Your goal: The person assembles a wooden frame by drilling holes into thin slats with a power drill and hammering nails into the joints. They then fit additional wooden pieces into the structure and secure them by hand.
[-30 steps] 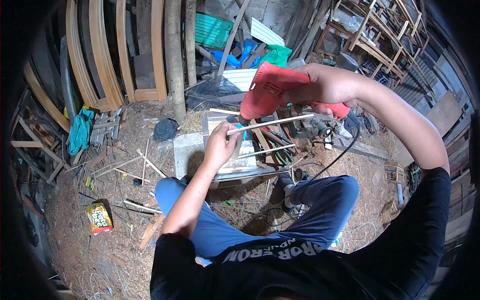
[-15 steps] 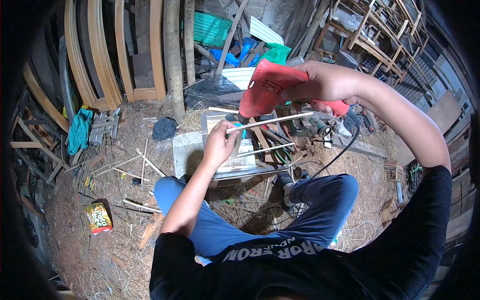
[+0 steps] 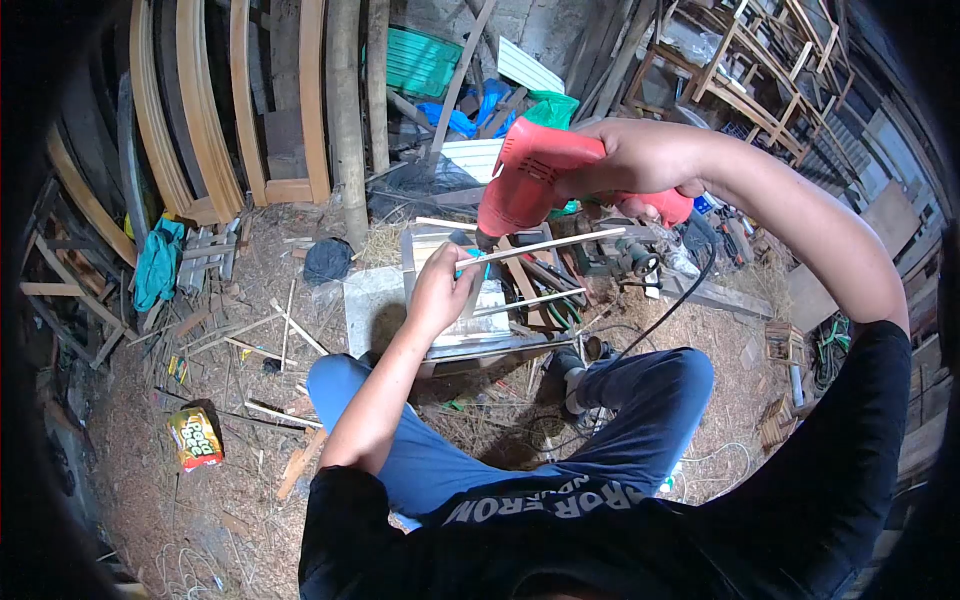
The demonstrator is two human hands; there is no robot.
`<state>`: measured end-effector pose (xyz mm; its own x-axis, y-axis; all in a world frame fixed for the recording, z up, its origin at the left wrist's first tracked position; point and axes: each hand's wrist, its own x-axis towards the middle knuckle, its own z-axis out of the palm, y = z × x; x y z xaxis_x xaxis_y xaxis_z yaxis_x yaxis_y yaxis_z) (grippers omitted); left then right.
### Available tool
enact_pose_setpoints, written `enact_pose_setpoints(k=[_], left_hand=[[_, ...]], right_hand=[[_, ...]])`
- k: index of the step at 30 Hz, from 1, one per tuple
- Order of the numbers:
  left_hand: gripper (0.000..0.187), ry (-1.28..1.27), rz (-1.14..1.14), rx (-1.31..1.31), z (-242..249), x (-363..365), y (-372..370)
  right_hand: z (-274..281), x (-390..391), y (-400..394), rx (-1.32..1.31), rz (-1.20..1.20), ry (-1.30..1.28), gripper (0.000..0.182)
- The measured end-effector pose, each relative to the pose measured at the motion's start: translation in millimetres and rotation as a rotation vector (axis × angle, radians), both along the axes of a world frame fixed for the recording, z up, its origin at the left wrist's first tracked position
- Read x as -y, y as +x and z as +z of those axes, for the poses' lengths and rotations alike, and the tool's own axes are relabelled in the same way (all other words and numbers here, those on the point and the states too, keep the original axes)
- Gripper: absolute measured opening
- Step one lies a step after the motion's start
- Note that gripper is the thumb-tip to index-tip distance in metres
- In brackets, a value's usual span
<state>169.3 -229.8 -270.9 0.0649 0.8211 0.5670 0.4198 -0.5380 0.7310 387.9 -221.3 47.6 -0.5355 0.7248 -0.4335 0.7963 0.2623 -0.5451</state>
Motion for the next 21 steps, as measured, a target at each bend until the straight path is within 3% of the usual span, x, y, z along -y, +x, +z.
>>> enact_pose_setpoints(k=[21], left_hand=[[0.016,0.026,-0.017,-0.049,-3,-5,-1]], right_hand=[[5,2,-8,0.114,-0.026,0.048,0.032]])
